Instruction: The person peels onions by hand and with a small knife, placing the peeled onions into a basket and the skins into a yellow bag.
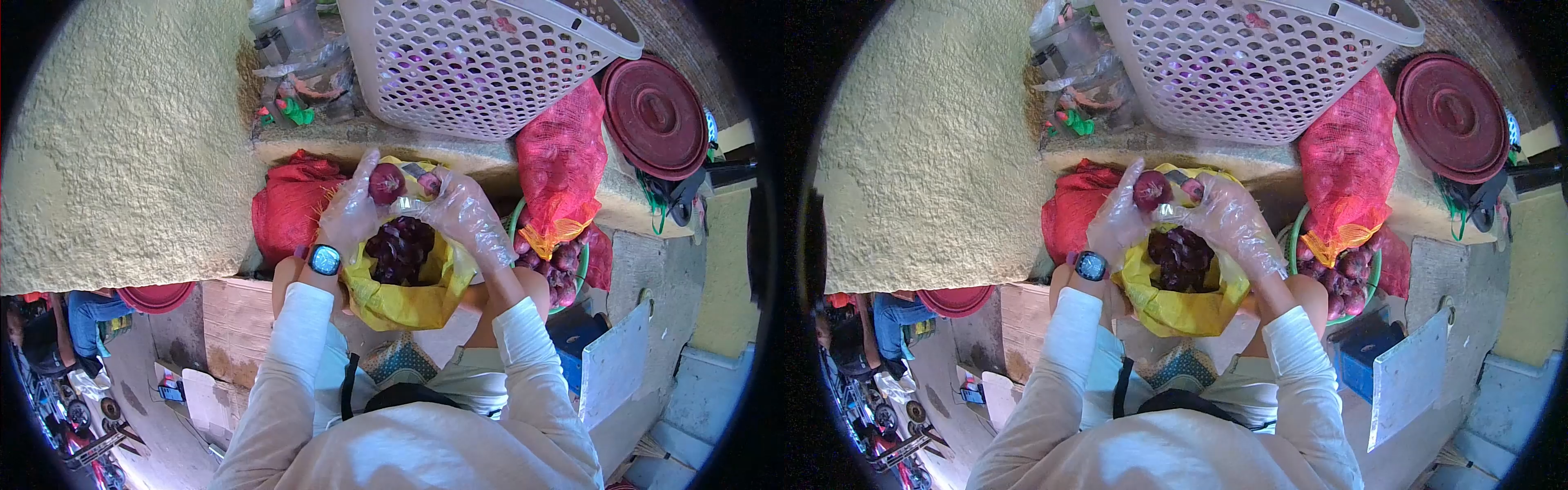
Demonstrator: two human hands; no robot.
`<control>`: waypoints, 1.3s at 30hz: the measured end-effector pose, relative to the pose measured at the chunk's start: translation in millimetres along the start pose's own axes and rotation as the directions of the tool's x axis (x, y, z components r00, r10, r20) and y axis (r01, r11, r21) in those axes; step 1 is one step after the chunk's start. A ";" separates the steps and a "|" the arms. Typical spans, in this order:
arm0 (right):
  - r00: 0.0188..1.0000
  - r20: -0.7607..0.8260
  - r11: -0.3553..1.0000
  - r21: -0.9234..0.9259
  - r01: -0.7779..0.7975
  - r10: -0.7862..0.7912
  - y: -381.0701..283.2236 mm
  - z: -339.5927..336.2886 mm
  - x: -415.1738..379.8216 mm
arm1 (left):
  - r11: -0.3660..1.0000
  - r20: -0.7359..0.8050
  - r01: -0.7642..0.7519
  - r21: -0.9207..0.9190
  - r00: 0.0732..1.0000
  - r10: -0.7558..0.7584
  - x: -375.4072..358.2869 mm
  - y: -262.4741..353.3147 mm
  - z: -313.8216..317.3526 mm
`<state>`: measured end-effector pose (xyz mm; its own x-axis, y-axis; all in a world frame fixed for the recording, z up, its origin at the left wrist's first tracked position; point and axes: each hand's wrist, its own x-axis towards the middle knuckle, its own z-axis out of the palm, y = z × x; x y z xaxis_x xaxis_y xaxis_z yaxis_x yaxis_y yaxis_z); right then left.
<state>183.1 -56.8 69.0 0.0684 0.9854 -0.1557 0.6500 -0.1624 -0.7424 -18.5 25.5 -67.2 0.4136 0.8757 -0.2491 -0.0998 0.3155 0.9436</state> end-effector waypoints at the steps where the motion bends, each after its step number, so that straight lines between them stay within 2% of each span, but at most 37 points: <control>1: 1.000 -0.003 0.999 -0.034 -0.006 0.006 -0.4 -0.5 0.3 | 0.942 0.118 -0.146 0.302 0.986 0.115 12.2 -21.9 -13.2; 4: 1.000 -0.017 1.000 -0.010 0.022 -0.022 -2.0 -0.9 -1.3 | 0.897 0.198 -0.201 0.393 0.971 0.131 -34.5 49.4 26.8; 5: 1.000 -0.016 1.000 -0.009 0.022 -0.023 -2.0 -0.3 -1.9 | 0.897 0.197 -0.201 0.393 0.972 0.131 -17.5 22.9 16.4; 6: 1.000 -0.010 0.999 -0.027 0.018 -0.018 -1.8 0.0 -2.3 | 0.984 0.221 -0.104 0.141 0.973 0.071 13.9 -23.8 -1.8; 7: 1.000 -0.005 0.999 -0.045 0.013 -0.013 -1.5 -0.1 -2.5 | 0.993 0.260 0.011 -0.118 0.965 0.020 31.0 -49.1 -11.4; 8: 1.000 -0.006 0.999 -0.045 0.013 -0.013 -1.1 -0.5 -2.2 | 0.993 0.261 0.011 -0.117 0.965 0.021 25.4 -41.2 -7.7; 9: 0.999 -0.012 0.995 -0.090 0.041 -0.043 -0.7 -0.9 -1.7 | 0.971 0.263 -0.166 0.170 0.958 0.118 12.9 -24.1 0.1; 10: 0.997 -0.014 0.989 -0.133 0.069 -0.071 -0.2 -0.9 -1.9 | 0.839 0.292 -0.322 0.439 0.934 0.206 0.7 -8.4 7.2; 11: 0.997 -0.014 0.989 -0.134 0.069 -0.071 -0.6 -1.6 -2.5 | 0.839 0.292 -0.322 0.439 0.934 0.206 -6.8 1.1 11.3; 13: 0.997 -0.004 0.992 -0.101 0.072 -0.073 -1.8 -3.2 -4.1 | 0.616 0.254 -0.368 0.697 0.930 0.267 -19.6 18.6 18.8; 17: 0.991 -0.028 0.978 -0.169 0.126 -0.133 3.5 -0.9 -1.3 | 0.564 0.245 -0.356 0.745 0.932 0.266 -33.8 47.4 29.1; 19: 0.988 -0.039 0.956 -0.259 0.137 -0.152 7.0 0.8 -0.6 | 0.652 0.302 -0.415 0.634 0.910 0.285 -32.7 45.2 29.1; 20: 0.987 -0.039 0.956 -0.259 0.138 -0.153 9.1 2.2 0.0 | 0.652 0.302 -0.416 0.634 0.909 0.287 -33.0 44.7 28.4; 22: 0.973 -0.086 0.898 -0.410 0.161 -0.214 9.5 4.4 0.1 | 0.494 0.234 -0.338 0.801 0.937 0.261 -38.5 52.8 30.1; 26: 0.993 -0.009 0.921 -0.374 0.107 -0.119 -1.7 -2.7 -4.1 | 0.477 0.274 -0.361 0.801 0.930 0.243 -40.1 55.2 33.1; 27: 0.994 0.005 0.912 -0.397 0.103 -0.110 -2.0 -3.3 -4.2 | 0.930 0.178 -0.119 0.347 0.982 0.059 -34.4 48.8 34.6; 28: 0.995 0.018 0.902 -0.421 0.099 -0.101 -2.1 -4.3 -3.5 | 0.945 0.210 0.203 -0.257 0.966 -0.150 -29.5 43.0 35.2; 29: 0.995 0.017 0.902 -0.421 0.098 -0.101 0.4 -2.5 -2.5 | 0.945 0.211 0.203 -0.256 0.966 -0.150 -28.4 37.6 31.9; 30: 0.992 0.002 0.893 -0.435 0.113 -0.125 3.3 1.1 -1.6 | 0.963 0.191 -0.059 0.264 0.982 0.008 -28.4 31.1 26.2; 31: 0.989 -0.012 0.884 -0.450 0.128 -0.149 5.6 3.4 -1.3 | 0.653 0.255 -0.291 0.700 0.955 0.153 -27.3 24.1 22.8; 32: 0.989 -0.013 0.884 -0.451 0.126 -0.147 7.4 4.8 -1.5 | 0.653 0.256 -0.292 0.698 0.955 0.153 -24.5 16.3 22.9; 33: 0.990 -0.024 0.893 -0.437 0.112 -0.136 6.5 6.2 -1.8 | 0.851 0.174 -0.186 0.490 0.978 0.113 -21.6 8.7 23.9; 34: 0.992 -0.036 0.902 -0.421 0.098 -0.124 6.0 7.8 -2.3 | 0.970 0.106 -0.073 0.232 0.993 0.049 -17.5 -2.6 22.1; 38: 0.992 0.004 0.899 -0.422 0.115 -0.125 9.4 12.2 -1.9 | 0.995 0.146 0.033 0.093 0.988 -0.047 -2.5 -21.1 18.2; 39: 0.992 0.002 0.917 -0.383 0.114 -0.123 10.4 14.5 -1.8 | 0.892 0.161 0.252 -0.375 0.965 -0.205 -10.0 6.3 27.2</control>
<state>178.7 -61.0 52.1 -0.0138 0.9978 -0.0650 0.8935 -0.0169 -0.4487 1.3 8.8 -52.8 0.5655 0.7217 -0.3992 -0.3239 0.6394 0.6973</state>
